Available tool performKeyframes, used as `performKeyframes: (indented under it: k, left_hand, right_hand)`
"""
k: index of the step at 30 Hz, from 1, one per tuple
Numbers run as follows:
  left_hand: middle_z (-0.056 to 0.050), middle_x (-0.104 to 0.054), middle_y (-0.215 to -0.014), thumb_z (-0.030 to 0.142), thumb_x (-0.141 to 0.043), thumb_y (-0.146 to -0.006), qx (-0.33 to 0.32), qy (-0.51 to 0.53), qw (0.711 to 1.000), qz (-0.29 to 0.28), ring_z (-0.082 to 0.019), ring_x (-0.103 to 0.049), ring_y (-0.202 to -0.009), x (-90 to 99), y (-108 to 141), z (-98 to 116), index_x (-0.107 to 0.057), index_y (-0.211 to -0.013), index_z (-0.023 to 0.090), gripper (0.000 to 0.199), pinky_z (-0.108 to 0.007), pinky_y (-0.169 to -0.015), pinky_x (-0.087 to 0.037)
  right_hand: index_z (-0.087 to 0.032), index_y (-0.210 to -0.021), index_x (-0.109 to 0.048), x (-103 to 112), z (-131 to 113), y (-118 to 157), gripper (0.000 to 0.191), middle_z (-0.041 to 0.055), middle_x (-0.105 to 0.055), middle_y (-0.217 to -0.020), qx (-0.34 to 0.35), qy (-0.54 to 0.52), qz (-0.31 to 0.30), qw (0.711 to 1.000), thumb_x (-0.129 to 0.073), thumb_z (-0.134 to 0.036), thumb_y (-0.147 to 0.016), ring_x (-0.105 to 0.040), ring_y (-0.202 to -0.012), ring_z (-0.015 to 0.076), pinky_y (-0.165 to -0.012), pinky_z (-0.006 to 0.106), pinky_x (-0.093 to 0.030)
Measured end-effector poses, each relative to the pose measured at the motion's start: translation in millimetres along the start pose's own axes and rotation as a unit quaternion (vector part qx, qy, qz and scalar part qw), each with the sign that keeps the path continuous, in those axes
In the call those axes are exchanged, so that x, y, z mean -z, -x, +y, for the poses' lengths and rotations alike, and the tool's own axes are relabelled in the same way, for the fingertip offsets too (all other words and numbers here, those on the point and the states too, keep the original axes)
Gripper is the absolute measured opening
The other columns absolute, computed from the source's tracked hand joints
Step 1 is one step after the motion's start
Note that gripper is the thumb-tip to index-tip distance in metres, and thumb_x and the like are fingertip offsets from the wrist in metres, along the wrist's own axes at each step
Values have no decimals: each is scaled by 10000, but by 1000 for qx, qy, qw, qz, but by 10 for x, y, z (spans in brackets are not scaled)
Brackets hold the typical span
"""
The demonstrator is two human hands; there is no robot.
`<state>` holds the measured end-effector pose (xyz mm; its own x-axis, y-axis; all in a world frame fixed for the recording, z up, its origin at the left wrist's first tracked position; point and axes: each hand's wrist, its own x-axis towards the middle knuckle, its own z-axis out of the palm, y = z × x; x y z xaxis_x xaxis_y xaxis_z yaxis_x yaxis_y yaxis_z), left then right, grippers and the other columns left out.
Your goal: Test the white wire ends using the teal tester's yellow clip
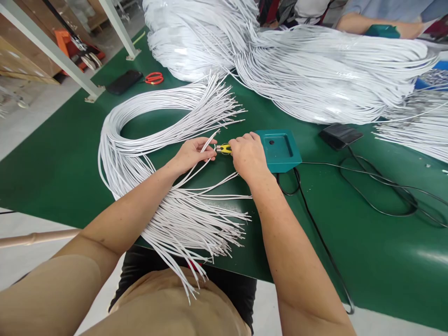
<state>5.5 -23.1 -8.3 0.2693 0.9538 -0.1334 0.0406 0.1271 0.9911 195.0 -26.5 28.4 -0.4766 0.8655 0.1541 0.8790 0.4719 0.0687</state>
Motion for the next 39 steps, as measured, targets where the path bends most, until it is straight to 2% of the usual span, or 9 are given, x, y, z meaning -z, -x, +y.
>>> performKeyframes:
  k: [8,14,17,21,28,31,34,36,39]
  left_hand:
    - [-23,-696,-776,201,-714,-674,-13,-61,998,25,-133,-671,-650,17,-76,-120,-668,-1068,144,401,-244,-649,-498]
    - [-24,-729,-760,201,-718,-657,-9,-103,994,27,-153,-683,-653,25,-79,-157,-696,-1063,163,408,-280,-724,-522]
    - [-27,-730,-754,197,-715,-655,-4,-104,994,26,-159,-688,-665,21,-66,-147,-702,-1065,162,411,-282,-717,-530]
    - [-42,-723,-762,201,-719,-661,8,-82,996,19,-159,-689,-678,15,-42,-103,-692,-1082,136,427,-274,-690,-536]
    - [-38,-684,-794,205,-755,-656,6,-26,999,34,-135,-669,-686,81,15,-13,-646,-1122,115,487,-253,-659,-519]
    - [-1,-652,-779,227,-765,-664,-12,12,1000,23,-106,-644,-689,114,33,2,-619,-1180,140,543,-216,-635,-484]
    - [6,-638,-777,274,-782,-660,-5,39,999,6,-80,-593,-673,122,48,3,-675,-1054,136,430,-201,-632,-455]
    - [5,-636,-773,298,-801,-641,8,55,998,-4,-72,-560,-661,122,57,4,-696,-957,132,372,-209,-657,-456]
    - [11,-616,-758,346,-798,-660,26,62,998,-14,-59,-520,-642,127,67,17,-715,-962,152,368,-199,-639,-432]
  right_hand:
    - [-169,-954,-742,-36,53,-55,297,93,-719,-785,20,43,-24,999,-474,-107,-841,-607,-850,237,-995,405,-356]
    - [-178,-980,-737,-24,44,-37,275,97,-724,-833,5,26,-39,999,-484,-152,-875,-617,-912,243,-1055,449,-347]
    - [-185,-1132,-673,-21,58,66,314,113,-703,-1090,-47,-1,57,997,-440,-230,-927,-548,-1137,281,-1112,587,-217]
    - [-126,-1373,-477,-104,122,210,461,203,-489,-1418,-185,4,159,970,-389,-296,-954,-370,-1345,362,-1075,684,-162]
    - [-156,-1347,-504,-133,136,258,438,188,-516,-1394,-186,-46,187,963,-388,-312,-955,-403,-1327,355,-1092,627,-202]
    - [-170,-1198,-614,-30,-29,278,359,141,-623,-1255,-123,-131,204,962,-384,-323,-967,-516,-1180,286,-1044,480,-338]
    - [-190,-987,-688,10,-305,278,322,75,-700,-1061,60,-229,151,960,-389,-307,-976,-580,-999,202,-956,336,-414]
    - [-169,-924,-702,-15,-490,263,315,78,-709,-995,151,-243,95,953,-410,-278,-968,-577,-994,200,-947,320,-415]
    - [-127,-883,-707,-56,-668,243,304,131,-703,-947,162,-205,24,965,-434,-241,-951,-560,-1033,252,-879,368,-423]
